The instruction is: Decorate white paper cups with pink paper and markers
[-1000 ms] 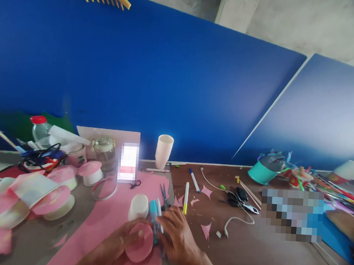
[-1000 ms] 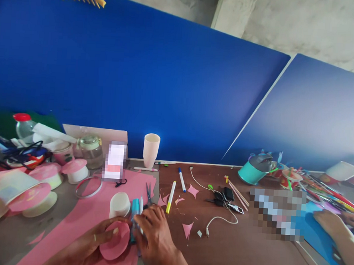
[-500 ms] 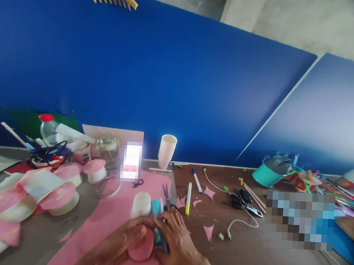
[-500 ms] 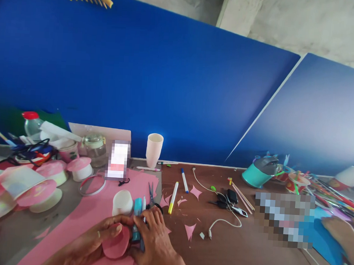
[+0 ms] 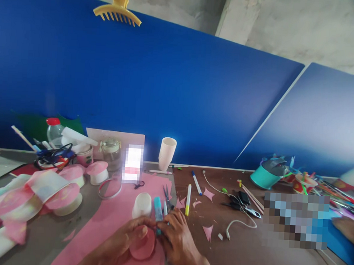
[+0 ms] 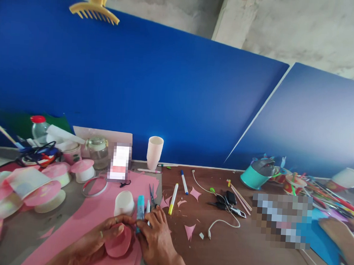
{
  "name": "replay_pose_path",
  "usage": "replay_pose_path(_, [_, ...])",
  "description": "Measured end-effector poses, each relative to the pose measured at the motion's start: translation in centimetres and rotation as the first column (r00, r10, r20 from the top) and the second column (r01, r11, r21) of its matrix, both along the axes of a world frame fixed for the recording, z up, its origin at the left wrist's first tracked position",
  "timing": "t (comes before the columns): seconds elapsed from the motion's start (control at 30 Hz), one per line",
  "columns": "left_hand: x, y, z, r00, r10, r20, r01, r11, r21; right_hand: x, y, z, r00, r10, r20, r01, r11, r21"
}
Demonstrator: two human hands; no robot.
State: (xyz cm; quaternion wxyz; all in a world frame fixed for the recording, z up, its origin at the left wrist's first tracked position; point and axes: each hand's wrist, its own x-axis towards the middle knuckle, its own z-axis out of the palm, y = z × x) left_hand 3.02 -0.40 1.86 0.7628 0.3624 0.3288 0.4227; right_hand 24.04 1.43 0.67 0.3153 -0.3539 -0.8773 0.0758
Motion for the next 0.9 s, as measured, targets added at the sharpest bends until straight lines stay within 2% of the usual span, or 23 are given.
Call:
replay_pose_path(0.13, [0.0,-0.1,-1.1,0.997,0.061,-0.039,-0.06,0.998,0.02,-0.1,0.0,0.0,0.999,-0.006,-0.042,0.011,0.993,0.115])
replay_pose_path(0.27, [-0.2,-0.2,-2.0,0.995,0.069,-0.074,-0.074,0.995,-0.065,0.1,0.2,0.0,0.963,-0.12,-0.242,0.165,0.971,0.175])
replay_pose_path(0.33, [-0.3,-0.3,-2.0,0.995,0.063,-0.072,-0.07,0.992,-0.101,0.4,0.5,-0.2,0.89,-0.181,-0.419,0.246,0.963,0.106])
replay_pose_path(0.43, [-0.2,-0.4,-1.6,0.991,0.091,-0.094,-0.103,0.987,-0.123,1.1,1.0,-0.5,0.688,-0.332,-0.645,0.257,0.943,-0.212])
replay_pose_path(0.53, [0.1,-0.4,-1.1,0.996,0.08,-0.038,-0.085,0.987,-0.139,1.8,1.4,-0.3,0.447,-0.528,-0.721,0.085,0.828,-0.554])
replay_pose_path(0.63, [0.4,-0.3,-0.9,0.999,0.03,0.04,-0.026,0.994,-0.104,1.9,1.7,0.2,0.274,-0.627,-0.729,-0.186,0.709,-0.68])
replay_pose_path(0.7, [0.5,-0.4,-0.7,0.998,0.03,0.057,-0.023,0.993,-0.118,1.8,1.8,0.5,0.219,-0.643,-0.734,-0.326,0.661,-0.676])
replay_pose_path(0.8, [0.4,-0.6,-0.3,0.995,0.091,0.029,-0.084,0.981,-0.176,1.7,1.7,0.6,0.195,-0.638,-0.745,-0.416,0.634,-0.652])
replay_pose_path(0.9, [0.0,-0.8,0.3,0.996,0.078,-0.035,-0.079,0.996,-0.051,1.7,1.7,0.7,0.203,-0.634,-0.746,-0.447,0.618,-0.646])
